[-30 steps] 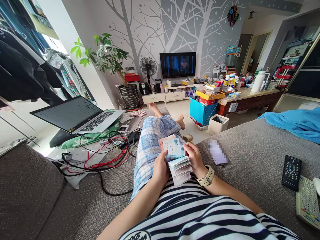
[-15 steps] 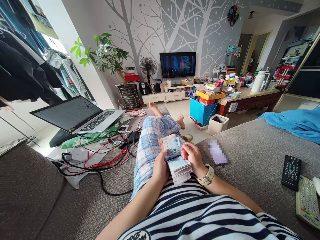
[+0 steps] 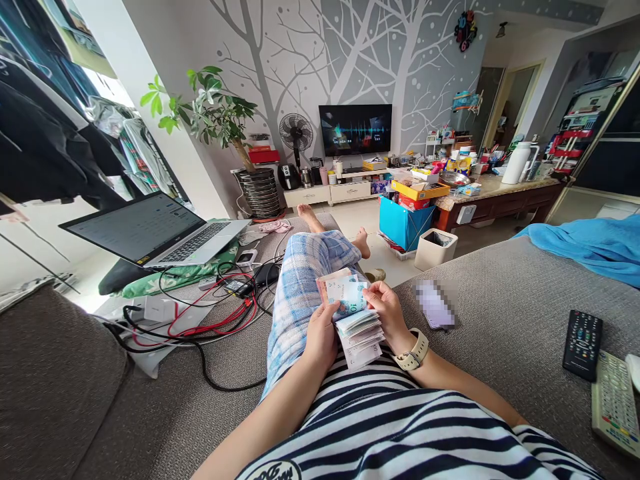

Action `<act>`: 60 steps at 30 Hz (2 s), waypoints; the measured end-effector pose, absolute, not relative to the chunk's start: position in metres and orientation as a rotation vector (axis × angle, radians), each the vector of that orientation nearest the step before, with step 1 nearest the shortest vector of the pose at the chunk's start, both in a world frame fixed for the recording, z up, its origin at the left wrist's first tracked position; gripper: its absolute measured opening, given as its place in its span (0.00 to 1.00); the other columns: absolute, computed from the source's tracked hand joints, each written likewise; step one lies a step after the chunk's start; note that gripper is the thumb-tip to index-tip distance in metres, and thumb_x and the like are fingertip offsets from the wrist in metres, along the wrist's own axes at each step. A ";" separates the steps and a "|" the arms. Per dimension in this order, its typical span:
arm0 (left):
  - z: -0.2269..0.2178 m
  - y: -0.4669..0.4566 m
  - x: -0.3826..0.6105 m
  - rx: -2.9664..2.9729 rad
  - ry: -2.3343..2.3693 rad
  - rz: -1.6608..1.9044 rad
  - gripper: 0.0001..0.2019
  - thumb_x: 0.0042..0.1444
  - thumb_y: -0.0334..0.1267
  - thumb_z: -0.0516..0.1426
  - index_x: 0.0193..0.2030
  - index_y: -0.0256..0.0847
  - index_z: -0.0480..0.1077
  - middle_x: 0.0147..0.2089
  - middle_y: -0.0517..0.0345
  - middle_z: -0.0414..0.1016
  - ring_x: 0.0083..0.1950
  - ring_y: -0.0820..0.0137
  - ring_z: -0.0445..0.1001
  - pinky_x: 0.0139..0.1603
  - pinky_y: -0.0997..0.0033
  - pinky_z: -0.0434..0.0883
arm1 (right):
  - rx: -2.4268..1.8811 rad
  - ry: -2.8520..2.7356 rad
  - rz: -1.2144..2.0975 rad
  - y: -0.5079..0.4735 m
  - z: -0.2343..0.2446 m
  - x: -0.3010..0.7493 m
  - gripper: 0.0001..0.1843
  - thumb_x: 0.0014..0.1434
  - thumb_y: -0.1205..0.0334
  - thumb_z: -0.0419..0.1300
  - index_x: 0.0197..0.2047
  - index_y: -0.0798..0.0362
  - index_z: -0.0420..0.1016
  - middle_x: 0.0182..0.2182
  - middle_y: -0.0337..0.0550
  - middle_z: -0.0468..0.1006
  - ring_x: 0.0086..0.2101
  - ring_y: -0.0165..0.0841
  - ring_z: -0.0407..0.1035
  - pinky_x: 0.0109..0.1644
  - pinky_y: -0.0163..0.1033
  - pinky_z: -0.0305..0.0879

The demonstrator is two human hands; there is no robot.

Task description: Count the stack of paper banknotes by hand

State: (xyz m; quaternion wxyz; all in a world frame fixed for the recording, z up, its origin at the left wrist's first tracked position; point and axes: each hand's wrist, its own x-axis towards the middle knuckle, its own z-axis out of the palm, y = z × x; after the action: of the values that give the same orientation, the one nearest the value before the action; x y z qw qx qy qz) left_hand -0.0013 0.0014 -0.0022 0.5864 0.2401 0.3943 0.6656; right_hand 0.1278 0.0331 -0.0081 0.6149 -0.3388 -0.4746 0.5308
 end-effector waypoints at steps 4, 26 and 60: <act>0.000 0.000 -0.001 0.552 0.929 1.534 0.14 0.38 0.37 0.66 0.34 0.37 0.75 0.29 0.59 0.77 0.29 0.70 0.73 0.35 0.68 0.69 | -0.802 -1.095 1.211 0.035 -0.010 0.128 0.14 0.52 0.50 0.64 0.31 0.51 0.67 0.20 0.32 0.66 0.22 0.29 0.59 0.27 0.35 0.55; -0.013 0.008 -0.002 0.439 0.962 1.613 0.13 0.41 0.42 0.65 0.23 0.39 0.66 0.18 0.66 0.66 0.21 0.74 0.65 0.28 0.72 0.66 | -0.771 -1.176 1.134 0.035 -0.015 0.129 0.18 0.57 0.51 0.60 0.22 0.51 0.62 0.18 0.32 0.59 0.21 0.28 0.53 0.25 0.36 0.49; -0.008 0.006 -0.001 0.453 0.930 1.587 0.11 0.40 0.39 0.64 0.31 0.36 0.73 0.26 0.59 0.75 0.29 0.68 0.73 0.35 0.67 0.71 | -0.648 -1.152 1.248 0.032 -0.011 0.126 0.17 0.58 0.49 0.59 0.25 0.52 0.68 0.13 0.33 0.65 0.17 0.27 0.57 0.25 0.35 0.53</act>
State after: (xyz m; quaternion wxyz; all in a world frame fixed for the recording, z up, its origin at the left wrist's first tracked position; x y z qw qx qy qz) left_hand -0.0010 0.0060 -0.0077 0.5840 0.1941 0.3984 0.6801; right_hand 0.1264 0.0315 -0.0115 0.6146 -0.2810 -0.5001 0.5415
